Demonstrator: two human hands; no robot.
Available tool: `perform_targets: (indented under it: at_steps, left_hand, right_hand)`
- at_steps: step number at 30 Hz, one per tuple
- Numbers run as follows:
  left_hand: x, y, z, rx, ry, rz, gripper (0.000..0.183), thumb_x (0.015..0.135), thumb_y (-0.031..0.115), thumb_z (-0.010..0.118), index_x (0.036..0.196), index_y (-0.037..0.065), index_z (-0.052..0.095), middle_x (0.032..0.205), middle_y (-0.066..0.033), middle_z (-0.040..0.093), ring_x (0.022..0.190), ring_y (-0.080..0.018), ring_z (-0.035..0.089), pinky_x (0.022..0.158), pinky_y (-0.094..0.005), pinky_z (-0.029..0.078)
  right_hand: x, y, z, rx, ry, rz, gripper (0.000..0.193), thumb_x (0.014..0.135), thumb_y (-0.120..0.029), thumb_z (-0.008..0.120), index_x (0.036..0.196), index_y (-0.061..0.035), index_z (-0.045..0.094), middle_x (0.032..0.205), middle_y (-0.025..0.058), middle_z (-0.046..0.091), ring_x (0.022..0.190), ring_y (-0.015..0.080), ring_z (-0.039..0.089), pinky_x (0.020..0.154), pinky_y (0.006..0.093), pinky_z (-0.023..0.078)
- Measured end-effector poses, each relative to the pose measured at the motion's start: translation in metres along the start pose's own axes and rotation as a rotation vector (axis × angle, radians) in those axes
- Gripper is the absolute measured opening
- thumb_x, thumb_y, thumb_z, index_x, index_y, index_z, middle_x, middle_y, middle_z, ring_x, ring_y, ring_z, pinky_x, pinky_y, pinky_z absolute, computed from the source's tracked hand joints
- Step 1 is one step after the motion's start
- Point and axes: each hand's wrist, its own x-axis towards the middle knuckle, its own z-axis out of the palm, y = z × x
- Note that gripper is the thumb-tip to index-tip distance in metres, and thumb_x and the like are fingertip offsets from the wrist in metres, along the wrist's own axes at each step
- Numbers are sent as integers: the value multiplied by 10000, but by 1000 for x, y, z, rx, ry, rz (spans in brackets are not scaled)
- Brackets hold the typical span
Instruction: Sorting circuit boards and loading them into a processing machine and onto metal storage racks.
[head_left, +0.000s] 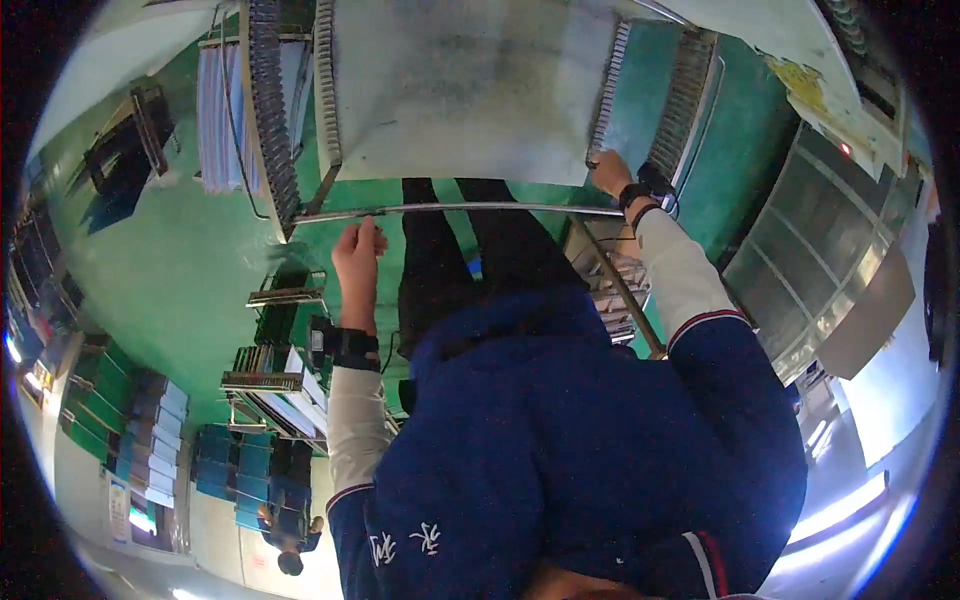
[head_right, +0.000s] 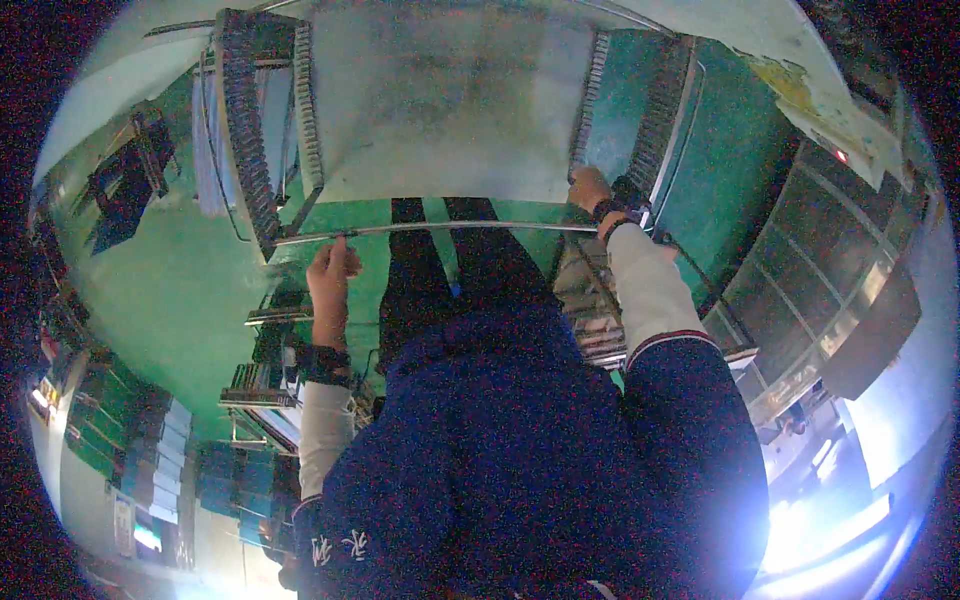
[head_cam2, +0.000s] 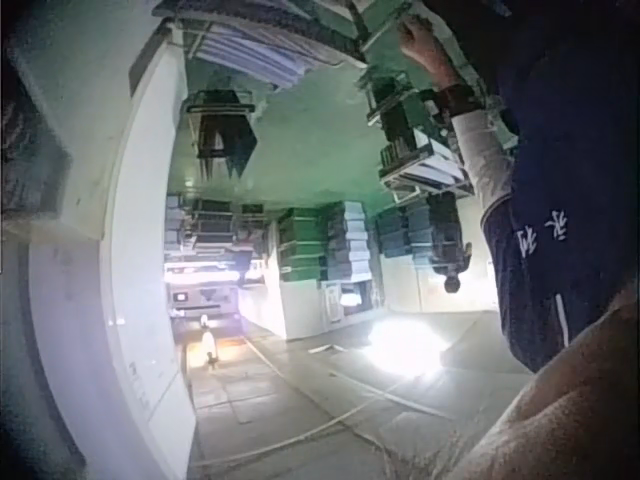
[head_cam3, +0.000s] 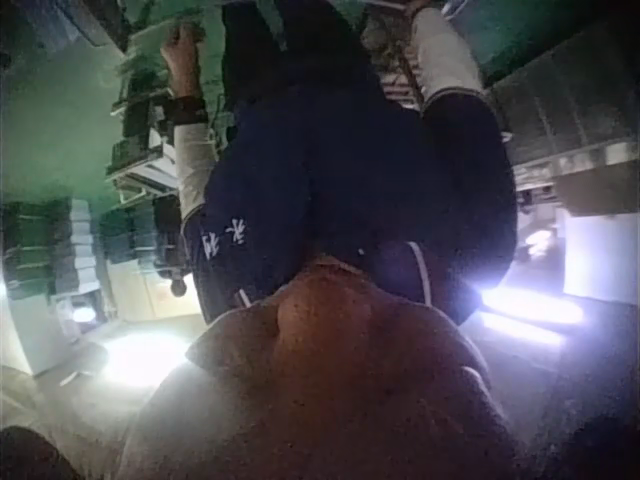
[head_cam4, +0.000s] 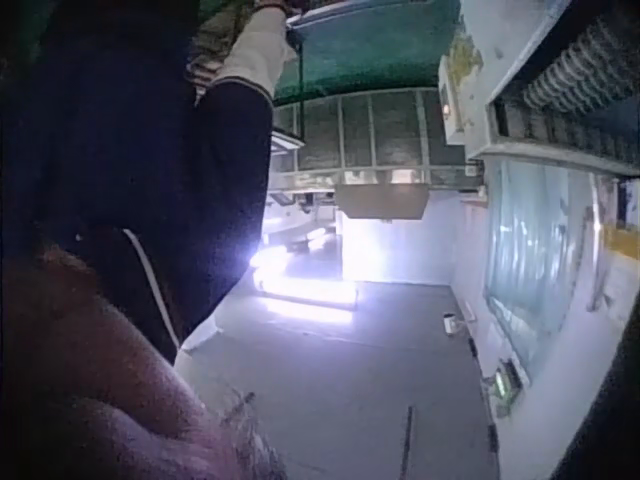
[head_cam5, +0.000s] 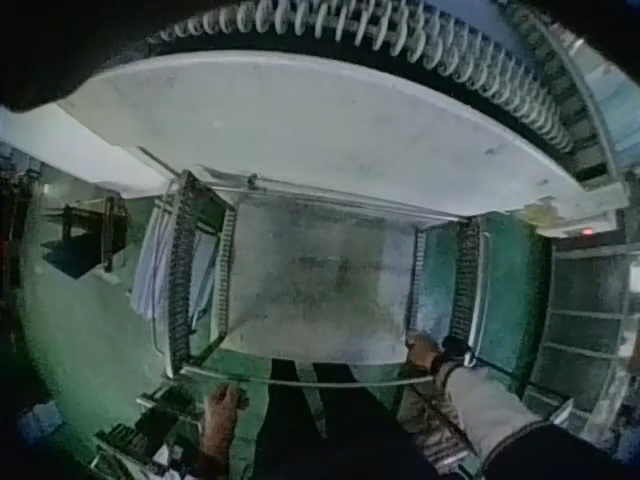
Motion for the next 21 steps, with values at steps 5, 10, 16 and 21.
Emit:
perform_targets:
  at_steps: [5,10,16,21]
  left_hand:
    - [2,-2,6,13,24,5,289,955,231,610,851,-38,619,683,-49,611,617,-101,549,562,-254,414]
    - [2,-5,0,18,10,26,291,957,236,606,836,-28,620,687,-46,618,614,-96,547,560,-252,411]
    - [7,-13,5,10,-24,22,281,955,229,613,833,-25,616,681,-46,614,608,-97,547,554,-253,409]
    - [-4,-7,8,12,76,30,280,953,215,614,829,-37,610,675,-48,604,594,-93,526,546,-260,405]
  right_hand:
    - [21,32,22,-74,-115,-123,233,787,-95,554,950,-70,718,930,239,659,902,450,614,800,496,504]
    - [33,43,42,8,-37,-106,152,672,-202,687,721,-70,630,656,164,620,649,373,633,583,492,492]
    - [38,80,71,311,-161,-10,200,827,-75,545,979,-90,675,842,229,652,822,436,629,702,515,494]
    - [33,47,53,16,-213,-174,169,808,-87,566,935,-10,646,768,217,629,797,426,628,684,519,472]
